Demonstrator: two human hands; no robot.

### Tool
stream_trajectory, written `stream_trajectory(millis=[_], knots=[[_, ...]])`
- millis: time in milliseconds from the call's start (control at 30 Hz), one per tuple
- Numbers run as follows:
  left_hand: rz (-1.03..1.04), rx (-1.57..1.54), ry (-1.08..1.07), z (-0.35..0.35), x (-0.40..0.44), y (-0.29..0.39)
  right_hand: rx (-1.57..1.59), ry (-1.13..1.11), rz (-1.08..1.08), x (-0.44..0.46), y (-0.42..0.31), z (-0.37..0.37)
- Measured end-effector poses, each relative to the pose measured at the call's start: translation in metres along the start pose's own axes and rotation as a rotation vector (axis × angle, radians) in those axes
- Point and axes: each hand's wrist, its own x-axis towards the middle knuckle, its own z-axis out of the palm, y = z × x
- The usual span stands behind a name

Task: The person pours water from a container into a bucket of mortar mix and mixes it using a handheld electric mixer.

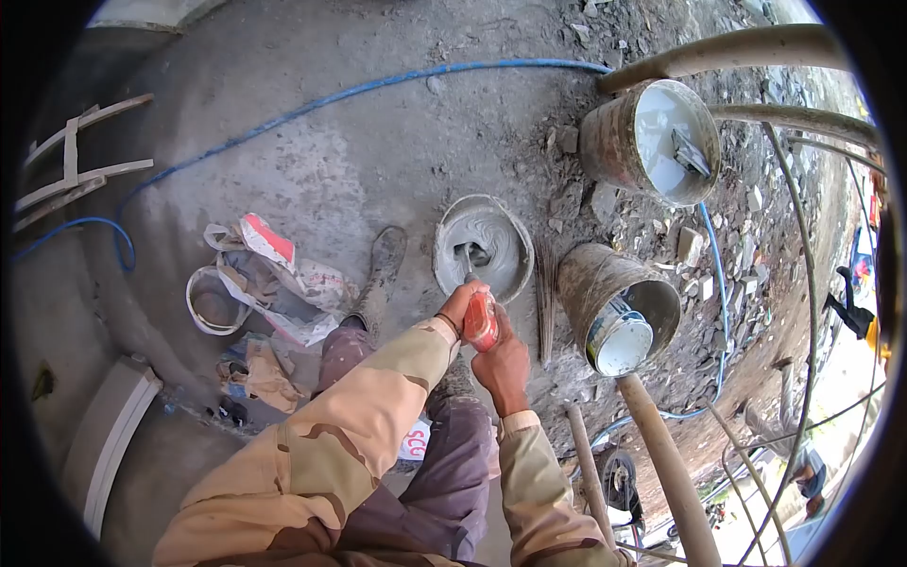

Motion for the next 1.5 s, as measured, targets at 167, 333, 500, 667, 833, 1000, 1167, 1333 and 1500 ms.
stream_trajectory(millis=[167, 333, 500, 667, 833, 1000, 1167, 1333, 1500], knots=[[-0.027, 0.009, -0.099, 0.025, 0.025, -0.002, -0.019, 0.040, 0.044, 0.009, 0.000, -0.027], [-0.001, -0.041, -0.007, 0.036, 0.013, -0.026, -0.025, 0.042, 0.066, -0.001, 0.018, -0.025], [-0.009, -0.014, 0.037, 0.031, 0.002, -0.012, 0.027, 0.053, 0.059, 0.000, 0.012, -0.010], [-0.022, 0.007, -0.033, 0.024, 0.005, 0.011, 0.003, 0.055, 0.066, 0.008, -0.005, -0.010], [0.012, 0.014, -0.038, 0.024, 0.005, 0.015, -0.021, 0.070, 0.043, 0.007, -0.015, -0.012], [0.047, -0.045, -0.039, 0.019, 0.000, 0.015, -0.020, 0.017, 0.029, 0.009, -0.019, -0.013], [0.012, -0.059, -0.016, 0.001, -0.007, 0.015, -0.060, -0.018, 0.009, 0.009, -0.021, -0.003], [0.023, -0.029, -0.008, -0.016, -0.024, 0.001, -0.095, -0.053, 0.009, -0.008, -0.021, 0.011], [0.050, -0.014, -0.006, -0.027, -0.022, -0.020, -0.073, -0.064, 0.032, -0.022, -0.011, 0.018]])
